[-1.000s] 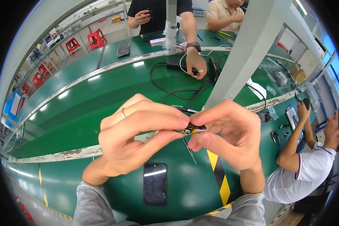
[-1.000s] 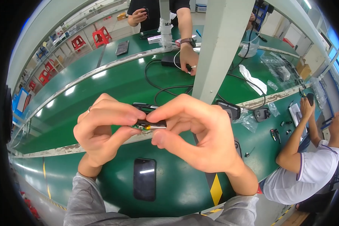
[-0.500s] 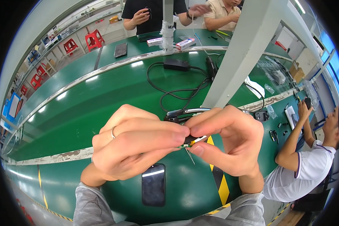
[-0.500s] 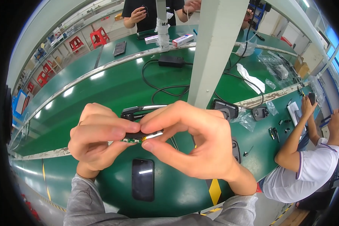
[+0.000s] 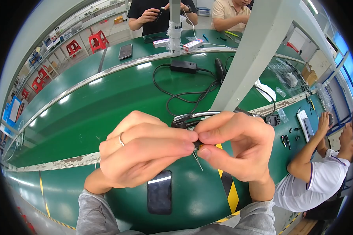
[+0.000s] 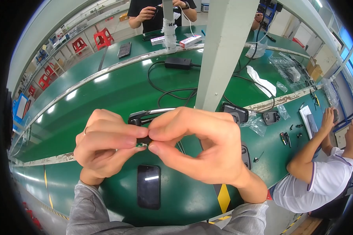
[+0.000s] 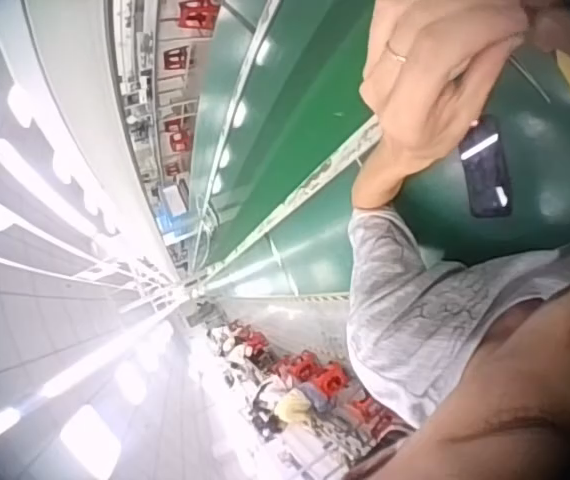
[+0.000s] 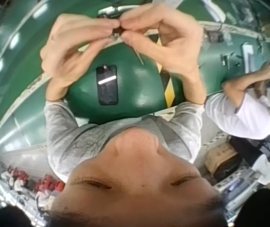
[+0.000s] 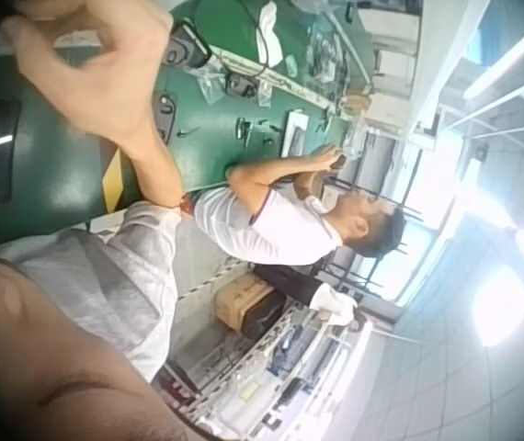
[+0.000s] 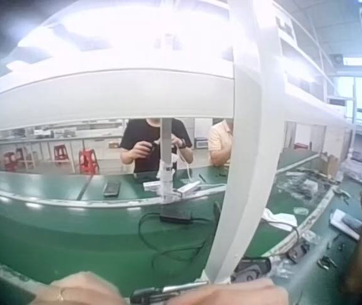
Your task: The person assembles a small electronic device by hand, inserting a circuit board, connecting wires, and a battery into a plastic shell.
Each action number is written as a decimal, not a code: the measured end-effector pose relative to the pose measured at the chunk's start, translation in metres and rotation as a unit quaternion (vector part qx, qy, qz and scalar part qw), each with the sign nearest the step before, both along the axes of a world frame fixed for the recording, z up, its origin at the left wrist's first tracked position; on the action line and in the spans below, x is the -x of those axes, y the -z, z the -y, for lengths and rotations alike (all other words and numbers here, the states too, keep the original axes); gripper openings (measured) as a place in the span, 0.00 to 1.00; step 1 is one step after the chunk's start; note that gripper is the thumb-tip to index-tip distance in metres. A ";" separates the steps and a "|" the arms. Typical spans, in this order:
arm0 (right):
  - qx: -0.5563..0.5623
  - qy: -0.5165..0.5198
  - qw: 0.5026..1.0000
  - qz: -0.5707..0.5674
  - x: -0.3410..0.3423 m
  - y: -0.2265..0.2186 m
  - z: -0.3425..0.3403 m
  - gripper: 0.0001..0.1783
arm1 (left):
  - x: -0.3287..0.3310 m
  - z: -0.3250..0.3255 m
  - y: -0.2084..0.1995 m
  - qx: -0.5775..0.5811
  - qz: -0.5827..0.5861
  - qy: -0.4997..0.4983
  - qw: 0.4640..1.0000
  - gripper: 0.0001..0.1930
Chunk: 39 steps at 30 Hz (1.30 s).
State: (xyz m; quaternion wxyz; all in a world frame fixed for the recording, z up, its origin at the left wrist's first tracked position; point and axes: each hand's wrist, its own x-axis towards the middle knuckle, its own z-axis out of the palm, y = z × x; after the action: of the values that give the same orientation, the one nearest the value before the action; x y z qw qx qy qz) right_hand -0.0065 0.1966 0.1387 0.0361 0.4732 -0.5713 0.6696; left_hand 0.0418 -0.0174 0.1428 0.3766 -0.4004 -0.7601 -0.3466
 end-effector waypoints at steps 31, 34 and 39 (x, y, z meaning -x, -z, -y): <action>-0.117 0.131 0.984 -0.009 -0.007 -0.003 -0.006 0.14 | -0.003 0.004 0.004 -0.082 0.134 0.011 0.987 0.19; -0.103 0.128 0.985 -0.061 -0.007 -0.005 -0.006 0.15 | 0.001 0.010 0.003 -0.048 0.113 0.010 0.992 0.19; -0.046 0.163 0.961 -0.218 -0.002 0.003 0.008 0.17 | 0.008 -0.003 0.007 -0.210 0.095 0.020 0.973 0.19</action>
State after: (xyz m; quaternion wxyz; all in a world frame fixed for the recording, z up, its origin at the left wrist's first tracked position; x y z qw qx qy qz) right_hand -0.0043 0.1886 0.1361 0.2469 0.5095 -0.6493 0.5078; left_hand 0.0340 -0.0144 0.1361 0.3714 -0.2924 -0.6946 -0.5424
